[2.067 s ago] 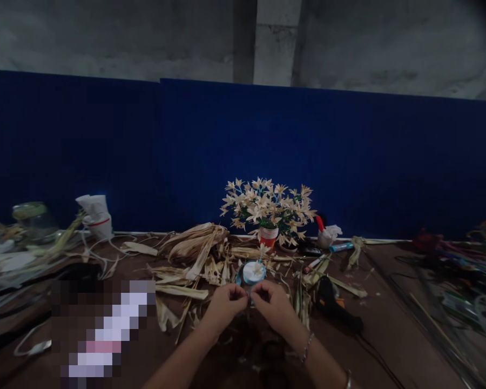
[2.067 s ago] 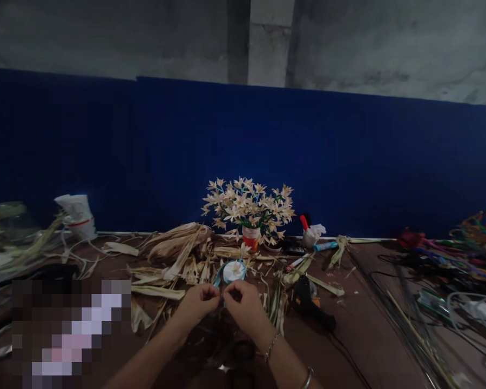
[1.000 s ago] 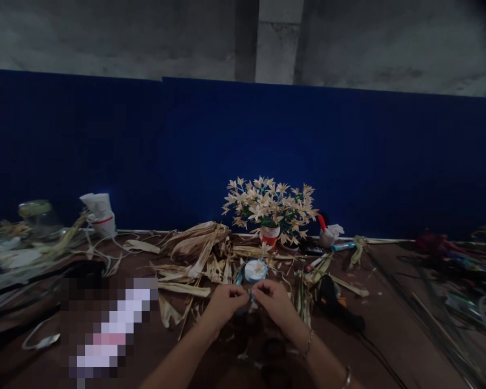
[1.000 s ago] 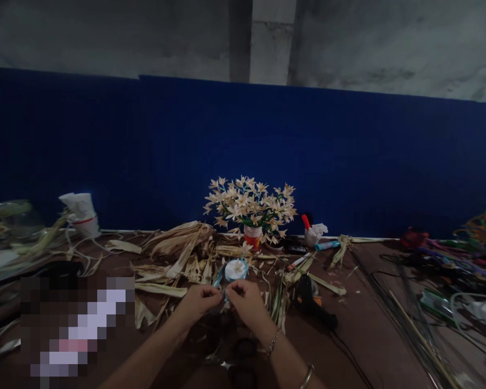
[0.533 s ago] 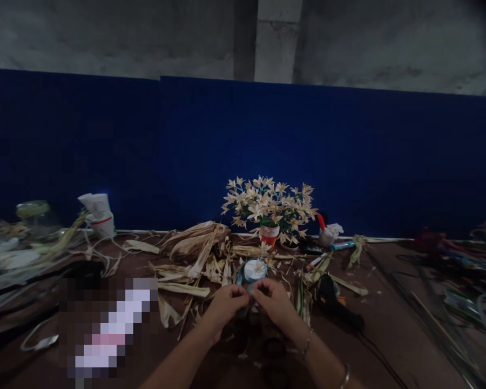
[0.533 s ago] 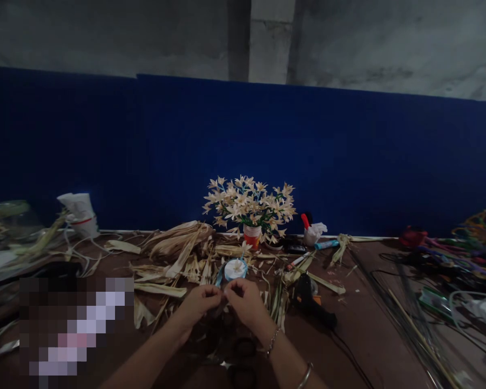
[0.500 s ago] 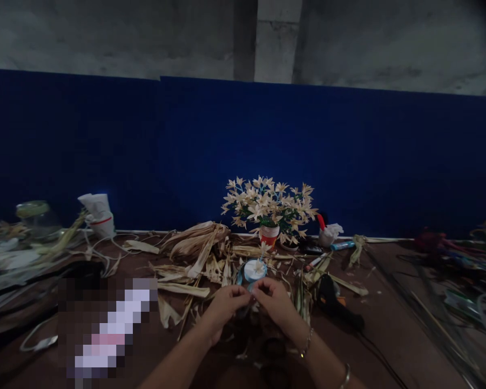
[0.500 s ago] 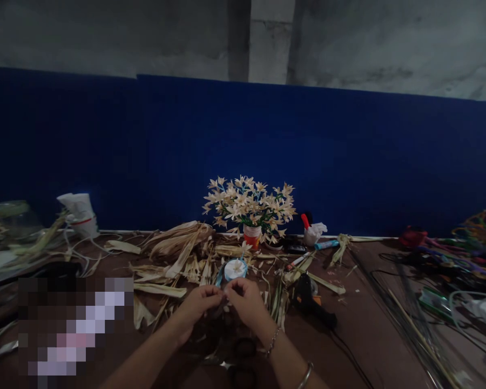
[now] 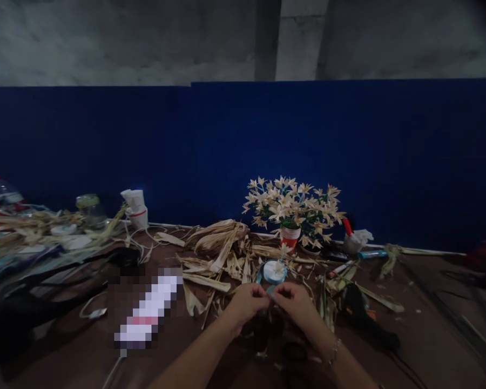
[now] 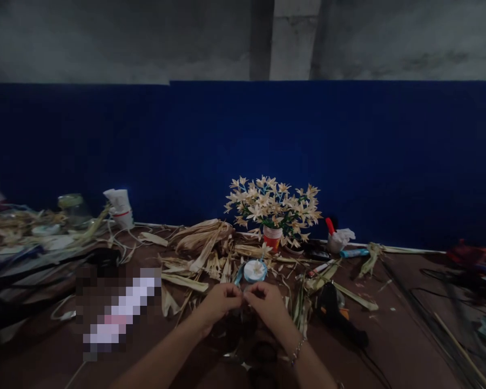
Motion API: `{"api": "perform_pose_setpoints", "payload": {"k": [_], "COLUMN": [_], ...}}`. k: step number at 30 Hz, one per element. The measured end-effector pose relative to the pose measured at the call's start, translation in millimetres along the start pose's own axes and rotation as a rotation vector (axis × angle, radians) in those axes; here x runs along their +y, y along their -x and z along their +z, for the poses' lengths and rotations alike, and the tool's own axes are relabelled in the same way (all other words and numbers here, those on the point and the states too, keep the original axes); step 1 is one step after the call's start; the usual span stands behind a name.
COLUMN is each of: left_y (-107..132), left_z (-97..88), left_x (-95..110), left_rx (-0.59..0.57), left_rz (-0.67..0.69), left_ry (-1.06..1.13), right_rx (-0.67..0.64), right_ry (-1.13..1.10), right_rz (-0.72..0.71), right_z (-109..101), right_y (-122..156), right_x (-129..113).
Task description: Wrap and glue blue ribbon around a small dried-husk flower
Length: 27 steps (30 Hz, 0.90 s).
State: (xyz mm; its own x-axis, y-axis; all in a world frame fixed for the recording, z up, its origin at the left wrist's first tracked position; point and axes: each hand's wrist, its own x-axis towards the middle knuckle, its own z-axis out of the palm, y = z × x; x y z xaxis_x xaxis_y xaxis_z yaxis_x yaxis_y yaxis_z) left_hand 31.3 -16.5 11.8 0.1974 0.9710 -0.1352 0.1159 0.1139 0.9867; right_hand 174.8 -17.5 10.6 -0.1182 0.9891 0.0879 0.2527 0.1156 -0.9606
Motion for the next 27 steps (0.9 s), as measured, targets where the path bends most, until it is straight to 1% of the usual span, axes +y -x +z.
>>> {"api": "perform_pose_setpoints", "payload": {"k": [5,10,12,16,19,22,24,27], "left_y": [-0.6,-0.2,0.1,-2.1,-4.5,-4.9,-4.3,-3.9], "left_z": [0.7,-1.5,-2.0,-0.9,0.4,0.9,0.9,0.3], "left_x": [-1.1,0.3,0.9,-2.1,-4.8,-4.3,-2.7,-1.0], "left_rx": [0.009,-0.037,-0.029,0.010,0.050,0.041,0.022,0.003], "left_rz": [0.050,0.017,0.013,0.077,0.122,0.139,0.141,0.130], "left_ry": [-0.089,-0.039,-0.041,-0.068,-0.105,-0.092,-0.067,-0.055], "right_rx": [-0.002,0.027,0.027,0.030,0.068,0.113,0.118,0.076], "right_ry": [0.049,0.021,0.006,0.003,0.048,0.070,0.035,-0.035], "right_rz": [-0.004,-0.050,-0.047,-0.045,-0.073,-0.099,-0.070,-0.004], "right_z": [0.5,0.5,0.3,1.0,1.6,2.1,2.6,1.9], "right_y": [2.5,3.0,2.3,2.3,3.6,4.4,4.3,2.5], "right_x": [-3.3,-3.8,-2.4,-2.7,-5.9,-6.6,-4.4,-0.9]}}
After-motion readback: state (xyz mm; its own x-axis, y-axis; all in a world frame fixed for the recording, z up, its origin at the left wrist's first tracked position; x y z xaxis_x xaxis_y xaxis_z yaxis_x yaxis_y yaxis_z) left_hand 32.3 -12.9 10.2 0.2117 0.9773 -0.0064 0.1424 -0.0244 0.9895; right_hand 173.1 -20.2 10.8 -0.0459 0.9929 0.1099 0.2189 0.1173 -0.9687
